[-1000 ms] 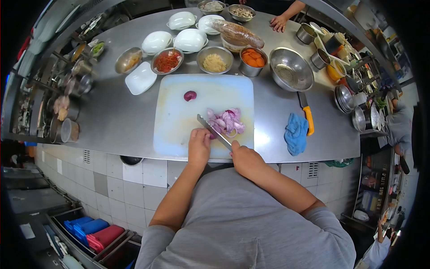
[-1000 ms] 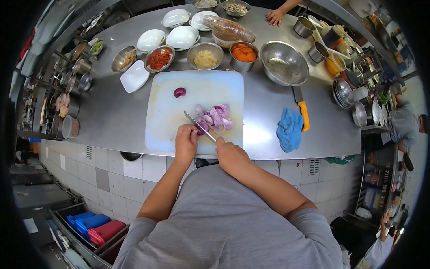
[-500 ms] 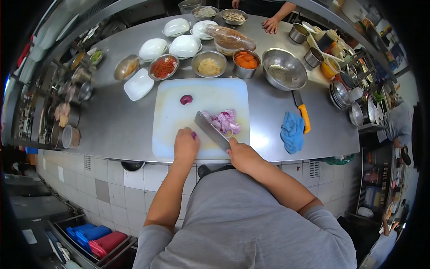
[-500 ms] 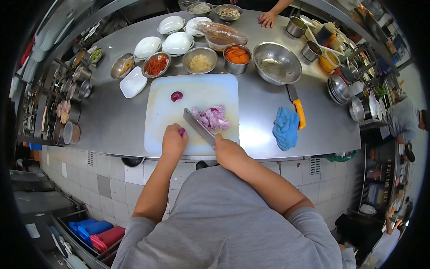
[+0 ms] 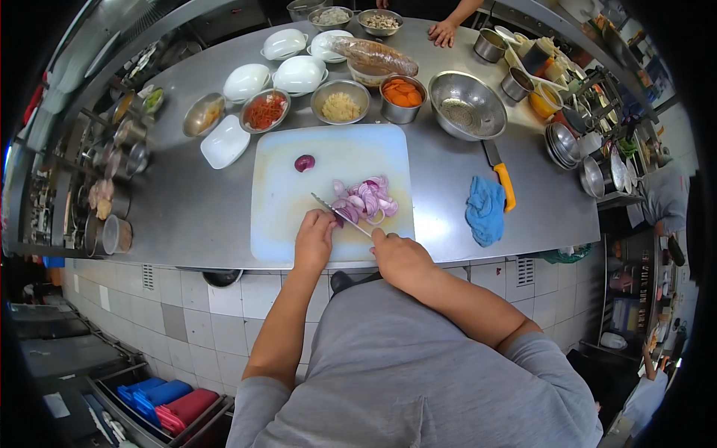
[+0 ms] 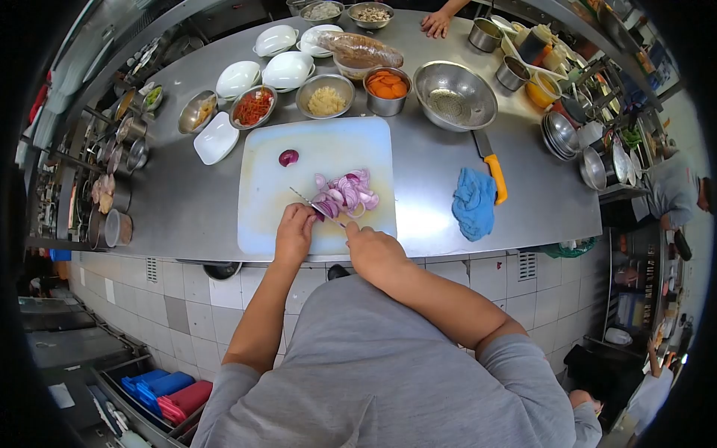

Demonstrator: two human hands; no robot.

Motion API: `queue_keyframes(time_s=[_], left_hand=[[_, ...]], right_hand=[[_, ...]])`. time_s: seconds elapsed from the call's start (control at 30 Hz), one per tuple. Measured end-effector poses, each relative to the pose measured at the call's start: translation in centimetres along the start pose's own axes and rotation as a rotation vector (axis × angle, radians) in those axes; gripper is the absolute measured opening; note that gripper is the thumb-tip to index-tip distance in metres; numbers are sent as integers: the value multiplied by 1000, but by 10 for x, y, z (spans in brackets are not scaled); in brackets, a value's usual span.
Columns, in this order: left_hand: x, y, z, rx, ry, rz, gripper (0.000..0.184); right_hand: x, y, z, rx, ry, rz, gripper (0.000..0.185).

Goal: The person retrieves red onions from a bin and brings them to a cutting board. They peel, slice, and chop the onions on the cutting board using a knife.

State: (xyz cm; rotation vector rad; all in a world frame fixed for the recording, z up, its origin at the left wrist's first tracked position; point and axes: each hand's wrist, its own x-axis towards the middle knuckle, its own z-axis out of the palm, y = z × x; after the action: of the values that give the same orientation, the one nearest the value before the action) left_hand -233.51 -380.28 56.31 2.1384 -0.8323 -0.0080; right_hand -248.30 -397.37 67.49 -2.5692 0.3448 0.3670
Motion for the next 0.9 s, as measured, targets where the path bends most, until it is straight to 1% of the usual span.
queue_keyframes(time_s=[0.03,0.1,0.2,0.3,0.4,0.5,0.6,0.7,0.8,0.9], left_hand=[[0,-3,2,-1,1,0,16],[-3,-7,6,8,48,69,16],[-5,-6,8,10,57,49,15],[-6,-7,11,18,91,70,15],[-10,-9,12,9,105,40,15],[-10,-8,13,5,94,25,15],[-11,-10,15,18,108,45,16],[-11,-13,15,3,109,60,16],[-10,-12,16,21,154,103,17],[-10,-10,15,3,148,79,16]], right_hand=[[-6,-5,-11,-2,0,0,24],[-19,-14,-28,-14,-26,10,24],[-19,-10,-19,-3,-39,13,23],[4,8,5,16,-72,27,22],[-13,-12,-27,-23,-34,22,22],[-17,-10,-20,1,-54,55,19],[1,6,4,0,-87,56,20],[-13,-12,-24,-30,-54,38,20],[-13,-1,-10,-7,-75,37,18],[-3,6,-6,-13,-87,54,17]])
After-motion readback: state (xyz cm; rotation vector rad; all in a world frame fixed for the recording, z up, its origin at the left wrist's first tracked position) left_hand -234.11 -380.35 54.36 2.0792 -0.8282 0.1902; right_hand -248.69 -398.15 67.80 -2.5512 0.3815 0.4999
